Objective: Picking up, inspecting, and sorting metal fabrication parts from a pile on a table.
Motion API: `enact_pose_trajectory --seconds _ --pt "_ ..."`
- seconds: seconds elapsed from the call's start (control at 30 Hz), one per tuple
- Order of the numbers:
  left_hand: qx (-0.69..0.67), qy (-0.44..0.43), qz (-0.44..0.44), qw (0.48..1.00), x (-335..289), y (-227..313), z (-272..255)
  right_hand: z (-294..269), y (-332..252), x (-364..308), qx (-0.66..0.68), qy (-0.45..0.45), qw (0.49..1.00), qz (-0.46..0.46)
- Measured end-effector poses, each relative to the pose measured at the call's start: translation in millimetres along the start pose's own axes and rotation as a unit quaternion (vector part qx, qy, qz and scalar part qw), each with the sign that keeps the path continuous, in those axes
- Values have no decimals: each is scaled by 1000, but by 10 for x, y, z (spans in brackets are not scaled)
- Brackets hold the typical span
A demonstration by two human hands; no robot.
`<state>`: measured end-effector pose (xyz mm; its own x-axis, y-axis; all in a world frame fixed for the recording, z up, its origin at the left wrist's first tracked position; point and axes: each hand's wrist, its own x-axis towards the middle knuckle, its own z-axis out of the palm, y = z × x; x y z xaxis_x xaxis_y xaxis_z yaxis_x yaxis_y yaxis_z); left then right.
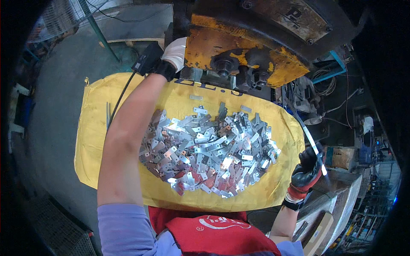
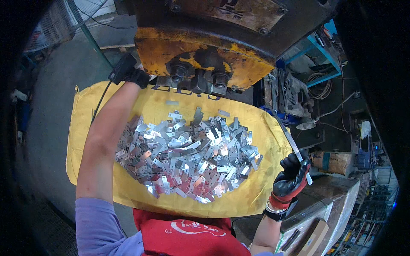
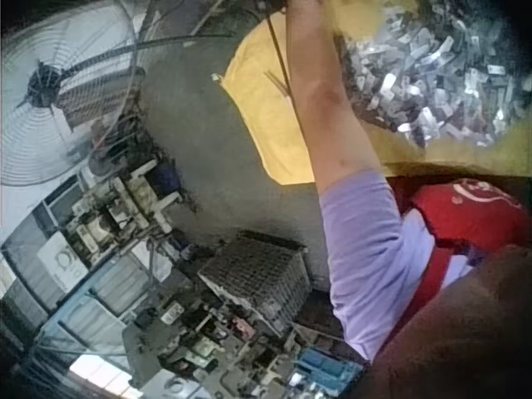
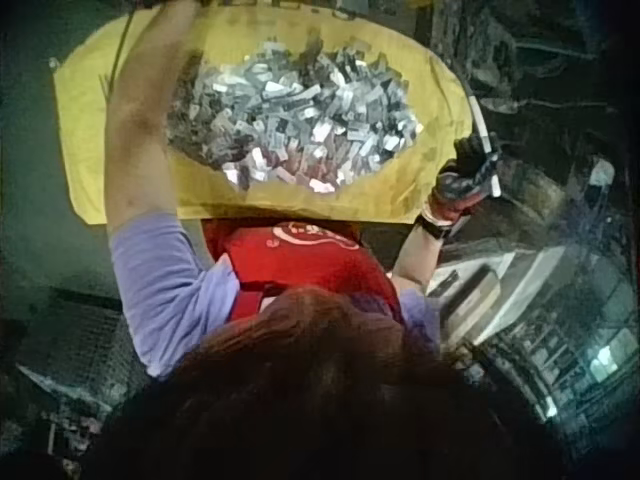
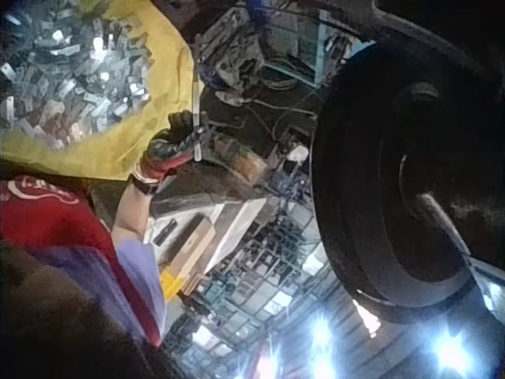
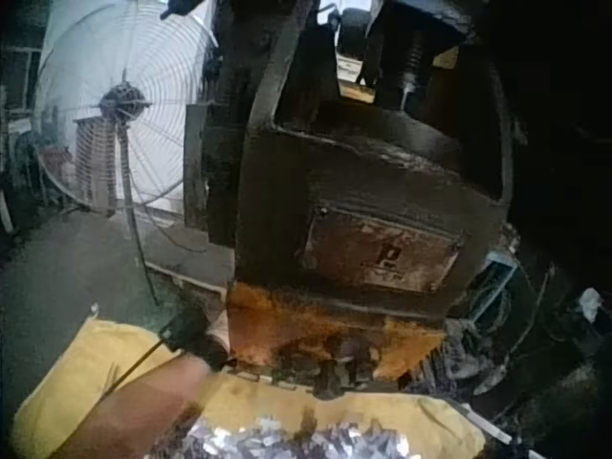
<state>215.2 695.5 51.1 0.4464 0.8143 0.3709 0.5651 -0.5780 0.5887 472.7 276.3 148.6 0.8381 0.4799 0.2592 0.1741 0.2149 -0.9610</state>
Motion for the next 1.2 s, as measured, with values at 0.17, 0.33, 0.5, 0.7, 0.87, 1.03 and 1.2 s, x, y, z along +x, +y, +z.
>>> enact_pose_trajectory --seconds 0.17,0.33,0.5,0.7,0.87,1.03,1.2 --pt "0 3 -39 999 -223 262 -273 124 -71 -111 7 2 1000 -17" --pt "188 48 -69 979 -553 711 -644 32 -167 -263 45 -69 996 -16" --pt "-110 57 -96 988 -1126 1338 -930 48 -201 -699 107 -131 985 -28" --pt "-601 -246 -240 722 -2063 2291 -1097 59 -455 -1308 83 -281 956 30" --pt "-655 -213 -228 688 -2507 2285 -1041 -205 -460 -1481 -121 -491 838 -205" --pt "-475 -307 -120 816 -3053 2473 -1006 -265 -458 -1578 193 -500 773 338" --pt "-537 -297 -98 783 -3111 2553 -991 -242 -347 -1759 105 -586 748 293"
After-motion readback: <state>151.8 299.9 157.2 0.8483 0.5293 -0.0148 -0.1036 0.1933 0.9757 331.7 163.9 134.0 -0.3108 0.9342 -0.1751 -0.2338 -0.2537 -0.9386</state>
